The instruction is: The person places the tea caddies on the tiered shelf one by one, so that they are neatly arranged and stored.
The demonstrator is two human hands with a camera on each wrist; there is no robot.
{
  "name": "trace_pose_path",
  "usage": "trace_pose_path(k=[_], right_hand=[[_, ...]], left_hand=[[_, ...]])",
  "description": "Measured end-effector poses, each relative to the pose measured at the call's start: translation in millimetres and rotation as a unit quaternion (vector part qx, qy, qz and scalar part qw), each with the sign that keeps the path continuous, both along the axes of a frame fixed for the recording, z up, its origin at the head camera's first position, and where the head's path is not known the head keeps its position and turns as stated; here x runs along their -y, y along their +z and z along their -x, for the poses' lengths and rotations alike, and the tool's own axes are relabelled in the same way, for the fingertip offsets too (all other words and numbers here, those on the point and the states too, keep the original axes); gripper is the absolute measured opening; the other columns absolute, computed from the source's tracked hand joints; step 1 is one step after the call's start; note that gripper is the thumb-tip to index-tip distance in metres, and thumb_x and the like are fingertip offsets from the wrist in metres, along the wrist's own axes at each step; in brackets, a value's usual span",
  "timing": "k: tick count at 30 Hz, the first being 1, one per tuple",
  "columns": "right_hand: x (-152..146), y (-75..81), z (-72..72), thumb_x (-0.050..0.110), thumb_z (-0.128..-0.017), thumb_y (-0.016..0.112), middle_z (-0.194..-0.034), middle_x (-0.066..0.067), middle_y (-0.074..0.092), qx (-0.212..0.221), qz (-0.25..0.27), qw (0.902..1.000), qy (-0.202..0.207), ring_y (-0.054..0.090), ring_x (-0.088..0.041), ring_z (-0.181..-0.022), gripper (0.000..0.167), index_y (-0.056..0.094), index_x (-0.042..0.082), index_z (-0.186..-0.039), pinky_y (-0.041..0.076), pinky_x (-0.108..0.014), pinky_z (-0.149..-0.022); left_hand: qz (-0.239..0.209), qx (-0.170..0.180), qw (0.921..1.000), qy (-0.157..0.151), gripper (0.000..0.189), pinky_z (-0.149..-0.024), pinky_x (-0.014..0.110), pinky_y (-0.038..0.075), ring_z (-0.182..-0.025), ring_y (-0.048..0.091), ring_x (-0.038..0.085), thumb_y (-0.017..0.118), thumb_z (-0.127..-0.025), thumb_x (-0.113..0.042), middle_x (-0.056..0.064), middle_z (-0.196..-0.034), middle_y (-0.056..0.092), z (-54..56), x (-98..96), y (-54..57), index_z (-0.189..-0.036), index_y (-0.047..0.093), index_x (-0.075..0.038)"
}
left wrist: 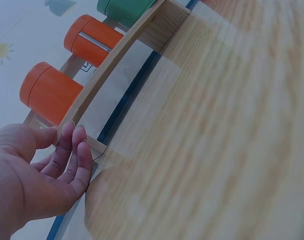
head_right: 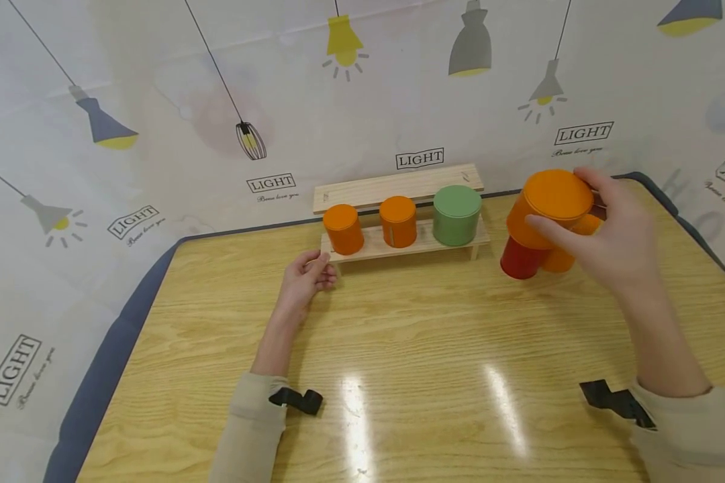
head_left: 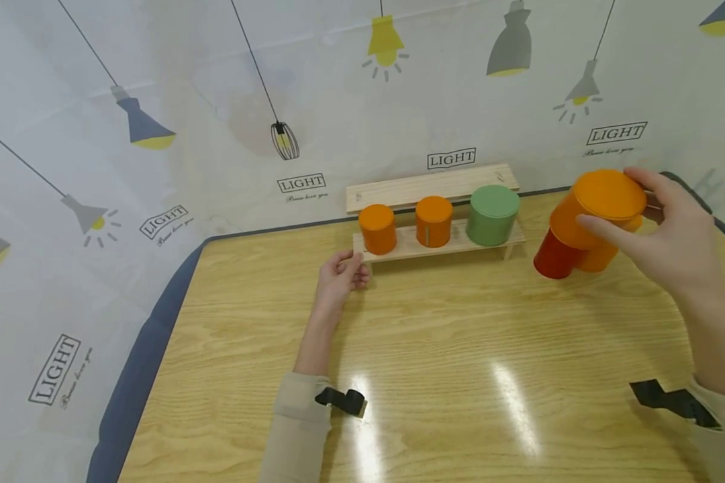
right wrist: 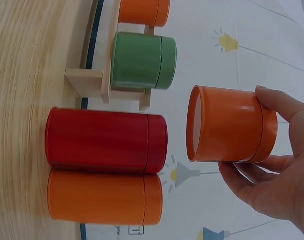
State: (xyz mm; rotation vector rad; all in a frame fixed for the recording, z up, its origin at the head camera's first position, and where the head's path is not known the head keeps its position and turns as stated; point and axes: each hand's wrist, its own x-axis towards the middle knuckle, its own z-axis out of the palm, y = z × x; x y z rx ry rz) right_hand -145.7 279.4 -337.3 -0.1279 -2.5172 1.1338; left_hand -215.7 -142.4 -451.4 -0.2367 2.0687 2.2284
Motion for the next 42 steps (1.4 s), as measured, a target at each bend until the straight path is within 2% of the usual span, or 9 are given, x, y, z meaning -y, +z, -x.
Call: trace_pose_path(k=[4,7,16,20,23,28,35,42], right_hand=[[10.4,2.1,1.1,0.033,-0.086,0.082,-0.145,-0.018,0.048,-0.004,0.009,0.9998,0.019,0.044,-0.001,-0.1,0.081,0.042,0.018,-0.155,0.039,-0.008,-0.086],[19.0,4.8,2.2,0.031,-0.085,0.083,-0.145,-0.015,0.05,-0.006,0.023,0.9991,0.036,0.046,-0.002,-0.1,0.08,0.044,0.019,-0.153,0.04,-0.008,-0.084],[48.8,7.6,11.1,0.033,-0.085,0.084,-0.147,-0.01,0.05,0.005,0.026,0.9955,0.091,0.05,-0.024,-0.113,0.08,0.043,0.018,-0.153,0.04,-0.013,-0.084],[64.7,4.1,18.0,0.027,-0.084,0.086,-0.14,-0.01,0.054,-0.018,0.033,0.9908,0.13,0.053,-0.013,-0.108,0.078,0.047,0.014,-0.15,0.042,-0.012,-0.081],[76.3,2.3,24.1,0.023,-0.083,0.086,-0.138,-0.01,0.056,-0.033,0.038,0.9865,0.156,0.054,-0.011,-0.109,0.076,0.05,0.013,-0.148,0.043,-0.011,-0.084],[92.5,2.4,33.3,0.023,-0.082,0.087,-0.143,-0.007,0.053,-0.021,0.057,0.9813,0.183,0.054,-0.024,-0.119,0.077,0.049,0.012,-0.148,0.042,-0.017,-0.095],[114.4,5.0,49.1,0.024,-0.084,0.085,-0.139,-0.005,0.055,-0.014,0.092,0.9726,0.213,0.055,-0.024,-0.117,0.073,0.05,0.014,-0.147,0.046,-0.022,-0.097],[138.4,9.8,67.0,0.025,-0.086,0.084,-0.141,-0.009,0.053,-0.02,0.096,0.9683,0.229,0.055,-0.028,-0.119,0.073,0.049,0.009,-0.148,0.046,-0.043,-0.104]], left_hand=[[-0.001,0.0,1.0,0.001,0.035,-0.071,0.026,0.059,-0.075,0.067,0.016,0.062,-0.103,-0.021,0.01,-0.09,0.07,-0.6,-1.1,0.6,-0.131,0.056,0.0],[-0.003,0.001,1.0,0.003,0.037,-0.07,0.025,0.059,-0.075,0.067,0.015,0.063,-0.103,-0.021,0.009,-0.089,0.07,-0.1,-1.8,0.4,-0.133,0.055,0.0],[-0.006,0.001,1.0,0.0,0.037,-0.07,0.026,0.059,-0.075,0.067,0.016,0.063,-0.103,-0.021,0.009,-0.089,0.07,0.3,-2.3,0.1,-0.132,0.055,0.0],[-0.009,0.001,1.0,0.0,0.037,-0.07,0.026,0.059,-0.075,0.067,0.016,0.062,-0.103,-0.021,0.009,-0.09,0.069,0.7,-1.4,0.7,-0.132,0.055,0.0],[-0.011,0.001,0.9999,0.002,0.037,-0.07,0.026,0.059,-0.075,0.067,0.016,0.062,-0.103,-0.021,0.01,-0.09,0.069,0.9,-0.7,1.6,-0.132,0.055,0.001],[-0.007,0.002,1.0,0.001,0.036,-0.069,0.025,0.058,-0.074,0.067,0.015,0.062,-0.103,-0.02,0.01,-0.09,0.069,1.2,-0.2,0.3,-0.131,0.056,0.001],[-0.007,0.001,1.0,0.001,0.035,-0.068,0.024,0.058,-0.074,0.067,0.015,0.061,-0.103,-0.02,0.01,-0.089,0.069,1.3,-0.1,-2.2,-0.131,0.056,0.001],[-0.016,0.0,0.9999,0.005,0.034,-0.067,0.024,0.058,-0.073,0.066,0.015,0.062,-0.103,-0.019,0.01,-0.088,0.069,2.2,-0.5,-1.6,-0.129,0.056,0.001]])
